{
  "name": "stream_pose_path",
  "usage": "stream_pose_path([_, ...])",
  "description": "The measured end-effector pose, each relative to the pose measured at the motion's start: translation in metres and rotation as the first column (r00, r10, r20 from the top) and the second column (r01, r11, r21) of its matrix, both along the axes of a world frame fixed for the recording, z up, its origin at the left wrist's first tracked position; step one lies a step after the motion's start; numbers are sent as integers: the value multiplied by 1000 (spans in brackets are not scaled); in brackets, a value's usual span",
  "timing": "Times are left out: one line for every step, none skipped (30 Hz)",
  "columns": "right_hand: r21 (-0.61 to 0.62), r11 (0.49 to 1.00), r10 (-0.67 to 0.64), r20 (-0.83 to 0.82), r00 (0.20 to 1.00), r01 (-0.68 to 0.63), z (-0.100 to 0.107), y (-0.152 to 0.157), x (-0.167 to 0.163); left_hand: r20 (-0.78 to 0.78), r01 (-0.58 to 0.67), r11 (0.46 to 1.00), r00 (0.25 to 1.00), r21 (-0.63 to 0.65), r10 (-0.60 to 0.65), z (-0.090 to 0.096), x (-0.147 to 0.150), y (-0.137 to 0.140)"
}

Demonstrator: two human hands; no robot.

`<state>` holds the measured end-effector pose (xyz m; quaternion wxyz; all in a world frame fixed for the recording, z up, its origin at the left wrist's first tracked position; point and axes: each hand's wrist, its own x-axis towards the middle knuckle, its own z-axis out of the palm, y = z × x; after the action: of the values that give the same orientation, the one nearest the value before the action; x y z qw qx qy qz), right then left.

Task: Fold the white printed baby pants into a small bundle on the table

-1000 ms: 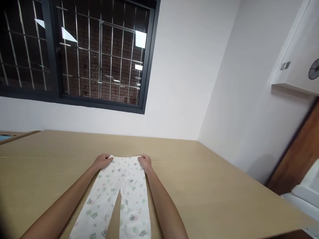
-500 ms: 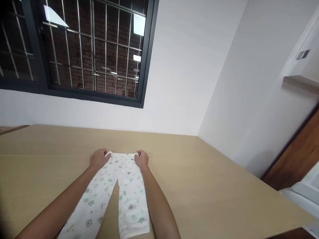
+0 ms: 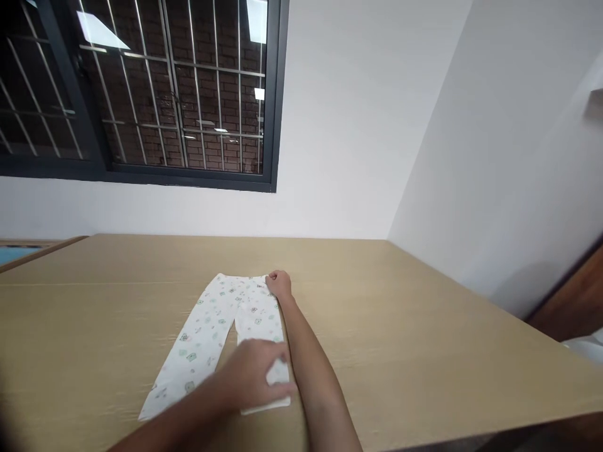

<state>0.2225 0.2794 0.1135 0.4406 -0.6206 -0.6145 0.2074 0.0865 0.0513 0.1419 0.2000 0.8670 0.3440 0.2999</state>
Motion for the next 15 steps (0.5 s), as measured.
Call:
stream_pose_path([1,1000,13,-8,1000,-13,0,1,0,-25,41,999,999,15,-41,-9,9,-14])
stream_pose_path([1,1000,27,-19,999,-27,-1,1,0,-43,50,998,998,39,-48,-16,15,-24])
stream_pose_path([2,999,41,-32,999,-41,-1,1,0,-65,39,997,997,62,-35,-22,19,-30])
stream_pose_path([2,998,55,-48,997,-55,-1,1,1,-86,17,996,996,82,-10,-26,21,-32])
stream_pose_path([2,998,70,-64,996,-70,-1,0,2,-109,-7,996,994,94,17,-28,21,-32])
stream_pose_path([3,996,86,-81,993,-86,-1,0,3,-137,-22,995,990,93,35,-27,20,-30])
stream_pose_path([4,994,107,-99,989,-107,0,-1,5,-168,-28,996,985,81,41,-25,18,-29])
stream_pose_path([3,991,134,-116,984,-135,0,-2,7,-194,-23,998,980,59,34,-22,15,-27])
stream_pose_path([2,985,170,-133,976,-171,1,-3,9,-213,-15,999,977,33,22,-17,13,-26])
stream_pose_path([-1,976,214,-149,965,-217,2,-3,12,-220,-6,1000,975,4,7,-13,11,-27])
stream_pose_path([-6,963,264,-164,951,-268,4,-3,14,-217,0,1000,976,-25,-5,-8,9,-27])
stream_pose_path([-12,947,313,-180,933,-321,5,-3,18,-206,5,999,978,-54,-16,-3,8,-29])
stream_pose_path([-19,929,359,-195,913,-369,6,-3,21,-187,12,996,982,-85,-28,1,7,-30])
stream_pose_path([-25,912,396,-212,893,-410,7,-3,25,-160,21,993,986,-116,-39,4,6,-31])
stream_pose_path([-29,896,426,-229,875,-443,8,-3,28,-126,32,988,991,-149,-51,7,6,-32])
